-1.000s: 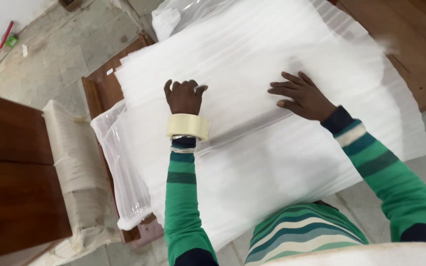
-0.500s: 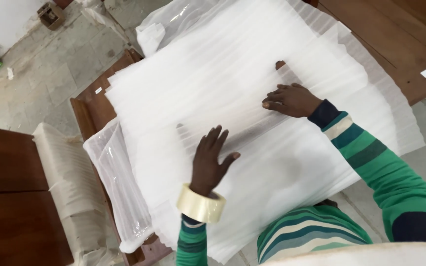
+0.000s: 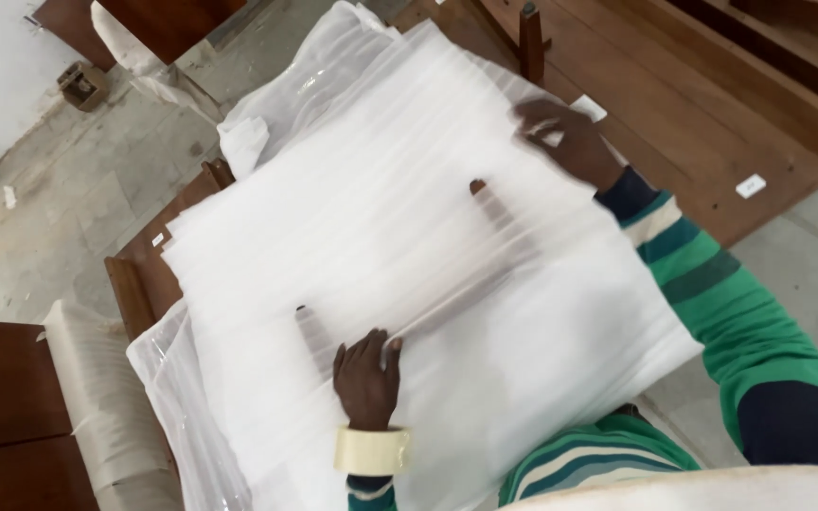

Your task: The person wraps a wooden furniture component in white foam sheeting on a work surface, folding the foam over the part and securing it with clear packing tape from a roll worn on the wrist. They place a U-shaped wooden frame piece onto the foam, fold the sheeting around it, and tape the wrapped bundle closed, with a second wrapped piece visible nearby.

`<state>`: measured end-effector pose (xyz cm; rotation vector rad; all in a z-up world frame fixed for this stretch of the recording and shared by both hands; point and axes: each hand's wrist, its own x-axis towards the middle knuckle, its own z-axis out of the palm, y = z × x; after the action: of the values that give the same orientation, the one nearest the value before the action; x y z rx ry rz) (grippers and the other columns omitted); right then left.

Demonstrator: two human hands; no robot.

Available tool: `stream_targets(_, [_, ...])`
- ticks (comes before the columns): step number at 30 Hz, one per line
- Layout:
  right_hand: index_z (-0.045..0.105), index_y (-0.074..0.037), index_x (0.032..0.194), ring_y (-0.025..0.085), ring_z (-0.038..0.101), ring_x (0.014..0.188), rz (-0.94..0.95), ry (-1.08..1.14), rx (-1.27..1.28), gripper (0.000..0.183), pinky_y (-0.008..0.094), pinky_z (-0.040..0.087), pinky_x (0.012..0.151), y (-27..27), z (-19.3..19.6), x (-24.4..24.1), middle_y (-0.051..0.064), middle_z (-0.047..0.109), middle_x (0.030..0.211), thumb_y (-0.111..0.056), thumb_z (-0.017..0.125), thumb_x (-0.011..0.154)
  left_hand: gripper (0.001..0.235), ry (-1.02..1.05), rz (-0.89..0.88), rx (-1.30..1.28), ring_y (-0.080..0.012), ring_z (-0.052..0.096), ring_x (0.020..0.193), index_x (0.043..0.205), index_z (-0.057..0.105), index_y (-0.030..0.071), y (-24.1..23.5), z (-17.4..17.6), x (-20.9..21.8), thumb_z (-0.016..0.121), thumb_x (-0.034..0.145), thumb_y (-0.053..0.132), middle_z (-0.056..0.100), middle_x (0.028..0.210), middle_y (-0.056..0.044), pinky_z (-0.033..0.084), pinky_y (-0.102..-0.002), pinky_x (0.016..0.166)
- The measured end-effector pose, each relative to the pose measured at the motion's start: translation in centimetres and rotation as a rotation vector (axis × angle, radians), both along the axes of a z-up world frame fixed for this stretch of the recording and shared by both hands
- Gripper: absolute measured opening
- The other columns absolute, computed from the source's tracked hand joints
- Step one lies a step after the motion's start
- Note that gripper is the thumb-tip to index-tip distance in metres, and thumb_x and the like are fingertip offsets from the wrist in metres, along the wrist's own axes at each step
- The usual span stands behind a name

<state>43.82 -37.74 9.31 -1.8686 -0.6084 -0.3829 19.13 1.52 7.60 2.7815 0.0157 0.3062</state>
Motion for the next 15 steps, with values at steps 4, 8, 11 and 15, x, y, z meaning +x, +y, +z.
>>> stream_targets(4, [0.059, -0.005, 0.118, 0.017, 0.063, 0.097, -0.19, -0.048, 0.218, 0.013, 0.031, 0.057, 0.091, -8.1, -9.5, 14.7, 0.008, 0.064, 0.106, 0.001, 0.068, 0.112, 0.043, 0.031, 0.055, 0.023, -0.0283, 0.067, 0.118, 0.11, 0.079, 0.012, -0.3, -0.6, 0.2, 0.052, 0.102, 0.045, 0.078, 0.117, -0.008, 0.036, -0.051, 0.117])
stream_targets(8, [0.048, -0.005, 0.148, 0.022, 0.058, 0.094, -0.19, 0.797, 0.728, 0.053, 0.038, 0.047, 0.08, -7.7, -10.2, 22.0, 0.015, 0.066, 0.12, -0.004, 0.061, 0.097, 0.043, 0.027, 0.108, 0.047, -0.0287, 0.063, 0.126, 0.111, 0.079, 0.012, -1.0, -0.6, 0.4, 0.052, 0.101, 0.044, 0.076, 0.12, -0.007, 0.033, -0.05, 0.117])
stream_targets(11, [0.015, -0.015, 0.159, 0.037, 0.06, 0.123, -0.204, 1.216, 1.007, 0.072, 0.046, 0.052, 0.107, -6.2, -9.5, 24.3, 0.025, 0.047, 0.143, -0.05, 0.049, 0.106, 0.043, 0.032, 0.144, 0.032, -0.0283, 0.061, 0.129, 0.11, 0.079, 0.012, -1.2, -1.0, 0.5, 0.053, 0.1, 0.045, 0.076, 0.122, -0.006, 0.033, -0.049, 0.118])
stream_targets(15, [0.033, -0.006, 0.154, 0.039, 0.056, 0.126, -0.006, 1.252, 1.278, 0.067, 0.055, 0.053, 0.11, -5.9, -15.5, 30.6, 0.022, 0.043, 0.149, -0.051, 0.033, 0.103, 0.043, 0.077, 0.166, 0.029, -0.0298, 0.06, 0.131, 0.106, 0.081, 0.012, -1.4, -0.6, 0.8, 0.054, 0.1, 0.045, 0.077, 0.12, -0.005, 0.034, -0.049, 0.117])
